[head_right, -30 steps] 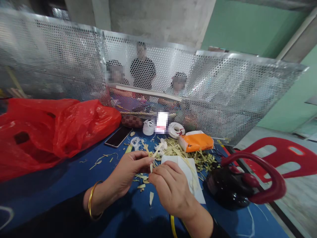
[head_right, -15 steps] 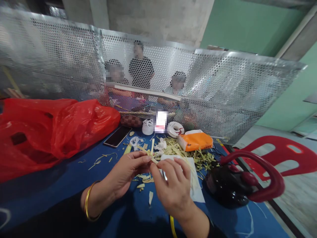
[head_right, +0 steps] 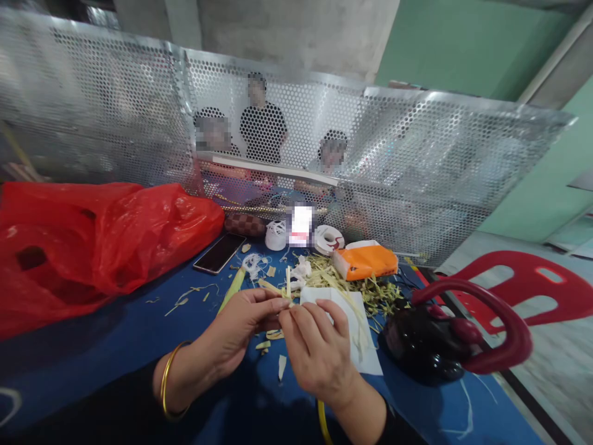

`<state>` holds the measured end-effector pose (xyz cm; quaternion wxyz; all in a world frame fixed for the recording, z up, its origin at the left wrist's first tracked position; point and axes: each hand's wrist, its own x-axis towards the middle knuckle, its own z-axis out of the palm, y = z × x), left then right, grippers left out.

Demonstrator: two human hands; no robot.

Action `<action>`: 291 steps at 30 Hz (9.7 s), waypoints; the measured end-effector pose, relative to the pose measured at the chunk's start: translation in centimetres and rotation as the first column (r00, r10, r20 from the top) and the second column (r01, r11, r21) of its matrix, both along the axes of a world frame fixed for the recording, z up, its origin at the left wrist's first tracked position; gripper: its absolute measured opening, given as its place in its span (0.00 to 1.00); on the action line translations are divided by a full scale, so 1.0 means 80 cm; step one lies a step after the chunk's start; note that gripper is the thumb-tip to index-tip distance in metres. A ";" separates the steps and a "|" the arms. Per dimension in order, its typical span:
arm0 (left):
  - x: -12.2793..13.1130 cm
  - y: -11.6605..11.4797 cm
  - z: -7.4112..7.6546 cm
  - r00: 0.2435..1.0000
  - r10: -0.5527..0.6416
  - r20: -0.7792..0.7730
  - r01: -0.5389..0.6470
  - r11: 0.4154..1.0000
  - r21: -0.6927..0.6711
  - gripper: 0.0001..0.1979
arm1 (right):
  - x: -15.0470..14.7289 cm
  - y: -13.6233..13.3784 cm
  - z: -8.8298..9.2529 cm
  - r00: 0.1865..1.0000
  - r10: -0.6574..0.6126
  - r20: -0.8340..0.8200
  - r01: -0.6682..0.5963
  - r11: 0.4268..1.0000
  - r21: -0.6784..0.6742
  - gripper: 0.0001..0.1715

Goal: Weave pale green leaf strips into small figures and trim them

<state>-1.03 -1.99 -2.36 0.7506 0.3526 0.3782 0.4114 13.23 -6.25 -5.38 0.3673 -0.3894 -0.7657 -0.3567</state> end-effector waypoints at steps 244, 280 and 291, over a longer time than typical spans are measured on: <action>-0.008 0.017 -0.004 0.966 -0.108 -0.235 0.124 0.991 0.056 0.15 | 0.021 0.030 0.029 0.437 -0.340 -0.833 -0.658 0.510 -0.554 0.19; -0.005 0.001 -0.021 0.808 -0.126 -0.576 0.447 0.769 0.458 0.13 | 0.010 0.010 0.032 0.876 -0.067 -0.477 -0.256 0.774 -0.579 0.10; -0.002 0.000 -0.014 0.843 -0.204 -0.498 0.427 0.816 0.390 0.14 | 0.006 0.008 0.028 0.835 -0.067 -0.546 -0.290 0.790 -0.541 0.11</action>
